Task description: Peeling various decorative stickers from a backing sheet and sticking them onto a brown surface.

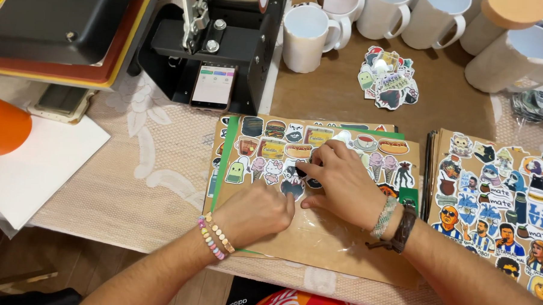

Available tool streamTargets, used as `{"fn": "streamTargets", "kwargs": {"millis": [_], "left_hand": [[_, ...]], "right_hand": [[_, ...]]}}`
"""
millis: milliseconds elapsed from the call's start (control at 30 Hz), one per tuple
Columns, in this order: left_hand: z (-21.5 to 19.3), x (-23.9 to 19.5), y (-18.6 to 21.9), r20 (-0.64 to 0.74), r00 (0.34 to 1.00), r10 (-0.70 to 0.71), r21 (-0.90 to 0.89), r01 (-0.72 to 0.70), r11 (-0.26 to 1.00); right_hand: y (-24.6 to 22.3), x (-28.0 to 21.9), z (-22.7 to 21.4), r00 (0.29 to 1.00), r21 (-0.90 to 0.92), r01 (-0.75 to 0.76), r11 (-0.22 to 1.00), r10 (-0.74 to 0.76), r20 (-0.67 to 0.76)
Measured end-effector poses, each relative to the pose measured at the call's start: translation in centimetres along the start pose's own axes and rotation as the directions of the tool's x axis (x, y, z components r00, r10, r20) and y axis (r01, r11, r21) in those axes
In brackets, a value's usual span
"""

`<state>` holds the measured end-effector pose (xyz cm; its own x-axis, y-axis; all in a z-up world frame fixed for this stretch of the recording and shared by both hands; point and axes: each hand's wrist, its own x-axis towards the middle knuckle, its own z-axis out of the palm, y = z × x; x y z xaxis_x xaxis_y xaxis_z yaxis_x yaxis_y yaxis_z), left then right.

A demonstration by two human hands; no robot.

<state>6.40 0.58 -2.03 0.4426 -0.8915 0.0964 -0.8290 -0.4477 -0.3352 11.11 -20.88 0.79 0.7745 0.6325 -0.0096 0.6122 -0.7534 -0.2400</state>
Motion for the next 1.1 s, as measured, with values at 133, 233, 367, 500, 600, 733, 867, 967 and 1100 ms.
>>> {"fn": "streamTargets", "kwargs": {"millis": [133, 233, 367, 500, 600, 733, 867, 967, 1100], "left_hand": [[-0.3, 0.4, 0.4, -0.066, 0.997, 0.042, 0.083, -0.037, 0.996], [-0.2, 0.5, 0.6, -0.103, 0.994, 0.038, 0.119, -0.026, 0.993], [1.0, 0.6, 1.5, -0.138, 0.99, -0.038, 0.166, 0.061, 0.984], [0.7, 1.0, 1.5, -0.139, 0.985, -0.102, 0.17, 0.126, 0.977], [1.1, 1.2, 1.6, -0.128, 0.984, -0.123, 0.18, 0.145, 0.973], [1.4, 1.3, 1.9, -0.151, 0.978, -0.141, 0.17, 0.166, 0.971], [1.9, 1.1, 2.0, -0.181, 0.968, -0.173, 0.159, 0.203, 0.966], [1.8, 0.9, 2.0, -0.207, 0.953, -0.221, 0.15, 0.254, 0.955], [1.0, 0.7, 0.5, -0.271, 0.925, -0.266, 0.192, 0.323, 0.927]], "right_hand": [[0.1, 0.1, 0.4, 1.0, -0.031, 0.019, 0.999, -0.018, 0.016], [0.3, 0.2, 0.7, 1.0, -0.044, 0.014, 0.999, -0.014, 0.008], [0.2, 0.2, 0.8, 1.0, -0.058, 0.01, 0.998, -0.009, 0.006], [0.1, 0.3, 0.9, 1.0, -0.052, 0.003, 0.999, -0.002, 0.023], [-0.1, 0.5, 0.8, 1.0, -0.05, -0.008, 0.999, 0.01, 0.028], [-0.1, 0.6, 0.9, 0.999, -0.038, -0.01, 0.999, 0.011, 0.039], [0.1, 0.7, 0.9, 0.998, -0.021, -0.029, 0.999, 0.03, 0.056], [0.2, 0.7, 1.2, 0.999, -0.035, -0.012, 0.999, 0.013, 0.04], [0.1, 0.7, 1.2, 0.999, -0.043, -0.015, 0.999, 0.017, 0.038]]}}
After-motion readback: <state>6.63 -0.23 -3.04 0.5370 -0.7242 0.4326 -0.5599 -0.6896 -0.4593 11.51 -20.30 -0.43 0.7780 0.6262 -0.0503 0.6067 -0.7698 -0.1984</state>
